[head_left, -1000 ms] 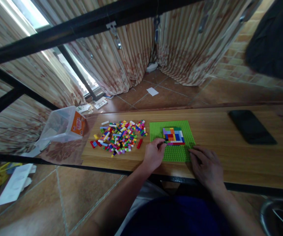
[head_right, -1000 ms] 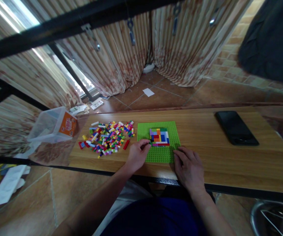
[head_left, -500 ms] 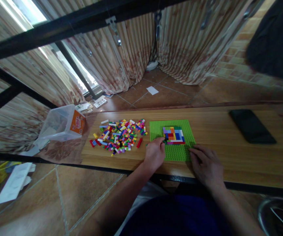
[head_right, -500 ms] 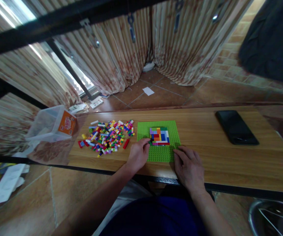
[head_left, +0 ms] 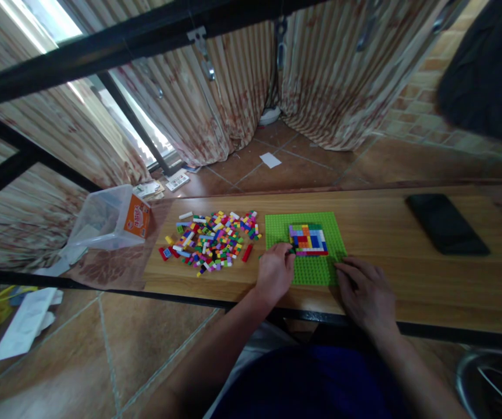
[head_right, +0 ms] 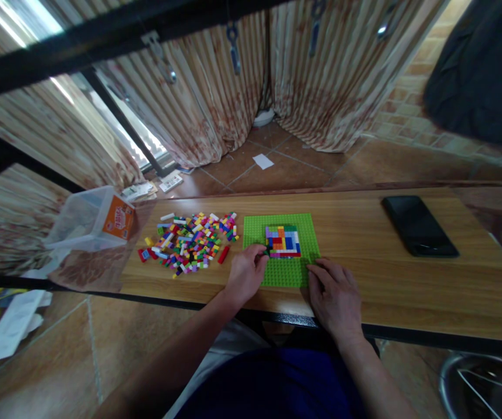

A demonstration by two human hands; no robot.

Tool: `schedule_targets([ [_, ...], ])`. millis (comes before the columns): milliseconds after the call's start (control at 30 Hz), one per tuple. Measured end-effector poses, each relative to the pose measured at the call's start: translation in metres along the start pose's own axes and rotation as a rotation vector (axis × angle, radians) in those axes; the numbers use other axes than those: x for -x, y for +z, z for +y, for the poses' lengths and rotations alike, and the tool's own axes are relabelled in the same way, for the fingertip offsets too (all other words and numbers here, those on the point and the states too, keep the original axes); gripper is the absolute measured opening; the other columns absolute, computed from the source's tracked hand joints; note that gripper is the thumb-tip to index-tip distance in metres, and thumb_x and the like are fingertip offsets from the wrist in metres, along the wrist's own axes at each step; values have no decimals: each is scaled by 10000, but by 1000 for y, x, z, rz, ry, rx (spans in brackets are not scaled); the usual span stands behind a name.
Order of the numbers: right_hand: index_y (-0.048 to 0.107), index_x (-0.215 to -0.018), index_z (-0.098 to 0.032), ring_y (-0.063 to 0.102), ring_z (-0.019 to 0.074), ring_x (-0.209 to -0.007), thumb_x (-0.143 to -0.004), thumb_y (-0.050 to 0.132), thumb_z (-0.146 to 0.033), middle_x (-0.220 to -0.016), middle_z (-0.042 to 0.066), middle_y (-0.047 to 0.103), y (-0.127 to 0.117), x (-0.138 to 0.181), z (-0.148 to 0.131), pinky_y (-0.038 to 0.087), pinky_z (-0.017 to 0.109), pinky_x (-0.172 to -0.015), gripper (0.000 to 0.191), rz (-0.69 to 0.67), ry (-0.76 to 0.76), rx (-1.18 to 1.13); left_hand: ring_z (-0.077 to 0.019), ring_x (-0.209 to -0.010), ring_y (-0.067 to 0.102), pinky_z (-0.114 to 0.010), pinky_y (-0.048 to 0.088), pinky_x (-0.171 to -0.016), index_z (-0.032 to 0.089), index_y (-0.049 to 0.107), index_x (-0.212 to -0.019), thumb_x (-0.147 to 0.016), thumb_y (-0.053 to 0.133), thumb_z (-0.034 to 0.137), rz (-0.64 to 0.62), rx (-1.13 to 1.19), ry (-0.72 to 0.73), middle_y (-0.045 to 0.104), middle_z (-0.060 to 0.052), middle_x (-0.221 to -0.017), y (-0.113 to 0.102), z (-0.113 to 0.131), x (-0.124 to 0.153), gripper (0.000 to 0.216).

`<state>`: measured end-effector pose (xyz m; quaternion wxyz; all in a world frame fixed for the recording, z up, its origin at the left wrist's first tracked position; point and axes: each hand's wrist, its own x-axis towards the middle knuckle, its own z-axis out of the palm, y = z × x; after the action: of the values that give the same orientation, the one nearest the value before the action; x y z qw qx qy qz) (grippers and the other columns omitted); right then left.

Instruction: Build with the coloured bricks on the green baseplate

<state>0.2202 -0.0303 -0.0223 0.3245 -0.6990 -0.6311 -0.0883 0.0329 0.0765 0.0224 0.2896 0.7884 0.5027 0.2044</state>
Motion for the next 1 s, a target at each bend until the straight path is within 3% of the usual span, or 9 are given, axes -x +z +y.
schedule_targets([
  [300, 705, -985, -193, 626, 229, -966, -898, 577, -268, -1085, 92, 688, 0, 1, 0, 506, 389, -836, 172, -1, 5, 19, -211, -968, 648, -338, 508, -885, 188, 606, -1132, -913, 536, 168, -24, -38, 66, 701, -65, -1031, -1, 0, 1, 231],
  [533, 708, -976, -177, 623, 221, -960, -902, 574, -266, -1070, 97, 689, 0, 0, -1, 507, 380, -845, 177, 9, 1, 12, -173, -859, 669, -303, 509, -819, 221, 575, -1167, -863, 592, 152, -35, 40, -40, 722, -15, -954, -2, 0, -6, 313],
  [800, 705, -982, -173, 627, 228, -972, -899, 582, -258, -1080, 97, 685, 1, 1, 0, 511, 388, -847, 171, 18, -11, 16, -193, -811, 690, -303, 514, -739, 185, 612, -1144, -919, 499, 183, -48, 76, -77, 742, -59, -925, -10, 2, -11, 251],
  [1000, 706, -979, -176, 624, 230, -961, -898, 584, -257, -1075, 96, 687, -1, -1, -1, 520, 385, -829, 167, 17, -9, 23, -210, -826, 700, -308, 518, -743, 177, 641, -1119, -914, 566, 274, -79, 27, -126, 747, -70, -899, -10, 6, -21, 239],
])
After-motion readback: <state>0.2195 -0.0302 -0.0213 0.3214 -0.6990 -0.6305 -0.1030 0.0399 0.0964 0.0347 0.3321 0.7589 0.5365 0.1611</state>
